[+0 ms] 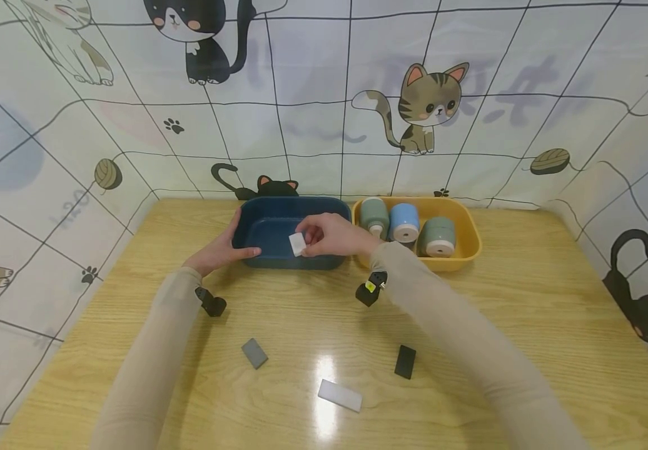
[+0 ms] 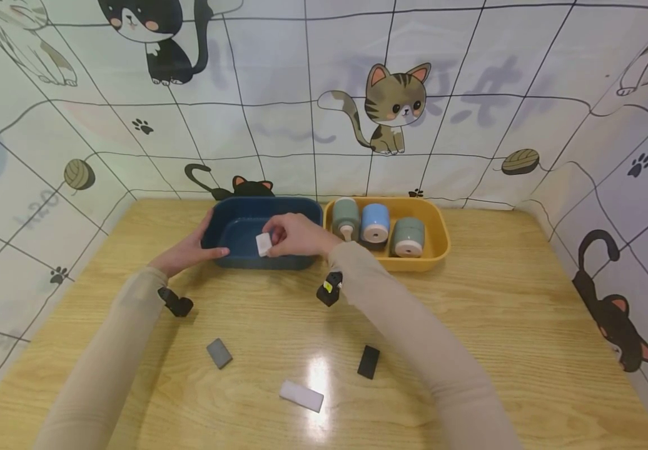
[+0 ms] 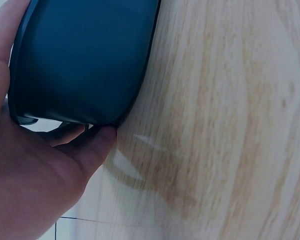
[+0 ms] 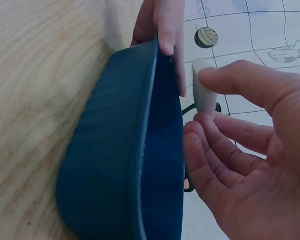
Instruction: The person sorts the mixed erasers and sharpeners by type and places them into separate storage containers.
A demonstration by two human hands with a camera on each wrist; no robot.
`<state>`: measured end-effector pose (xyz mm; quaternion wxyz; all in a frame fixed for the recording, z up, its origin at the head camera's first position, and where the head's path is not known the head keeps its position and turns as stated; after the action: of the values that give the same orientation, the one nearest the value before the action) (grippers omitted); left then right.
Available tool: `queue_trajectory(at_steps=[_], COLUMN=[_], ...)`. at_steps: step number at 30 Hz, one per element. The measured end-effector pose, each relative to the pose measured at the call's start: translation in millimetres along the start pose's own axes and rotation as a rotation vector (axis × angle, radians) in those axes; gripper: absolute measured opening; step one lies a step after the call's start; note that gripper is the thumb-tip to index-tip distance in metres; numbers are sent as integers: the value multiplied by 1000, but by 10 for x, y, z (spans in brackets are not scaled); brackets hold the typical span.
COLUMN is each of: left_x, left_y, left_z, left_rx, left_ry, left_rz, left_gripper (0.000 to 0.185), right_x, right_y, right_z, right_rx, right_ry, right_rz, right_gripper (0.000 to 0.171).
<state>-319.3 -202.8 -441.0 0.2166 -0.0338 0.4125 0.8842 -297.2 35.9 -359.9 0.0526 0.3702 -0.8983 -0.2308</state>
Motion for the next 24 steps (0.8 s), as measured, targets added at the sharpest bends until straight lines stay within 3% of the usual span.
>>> queue_trajectory(at_steps=[15,24], left_x=[-5,-4], left_y=[6,3], left_z=[1,17], left_rx=[8,-1], left_ry=[5,-4], left_rz=[-4,-4], left_gripper=[114,113], right_x=[120,201], right_y=[146,163], right_z=[17,29], right_rx=[-11,-43], right_ry=[-148,-199], right_rz=[-87,-117], right_gripper=[51,47])
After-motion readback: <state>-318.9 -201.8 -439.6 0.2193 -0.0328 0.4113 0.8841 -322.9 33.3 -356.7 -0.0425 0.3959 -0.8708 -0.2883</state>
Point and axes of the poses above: each hand's wrist, its own x-axis towards the middle knuckle, its own y-axis out of the back of the hand, z = x × y, the point moved 6 cm from there along x, towards the middle knuckle, and after that the axes turned 15 degrees about x, right-handed, at the moved point
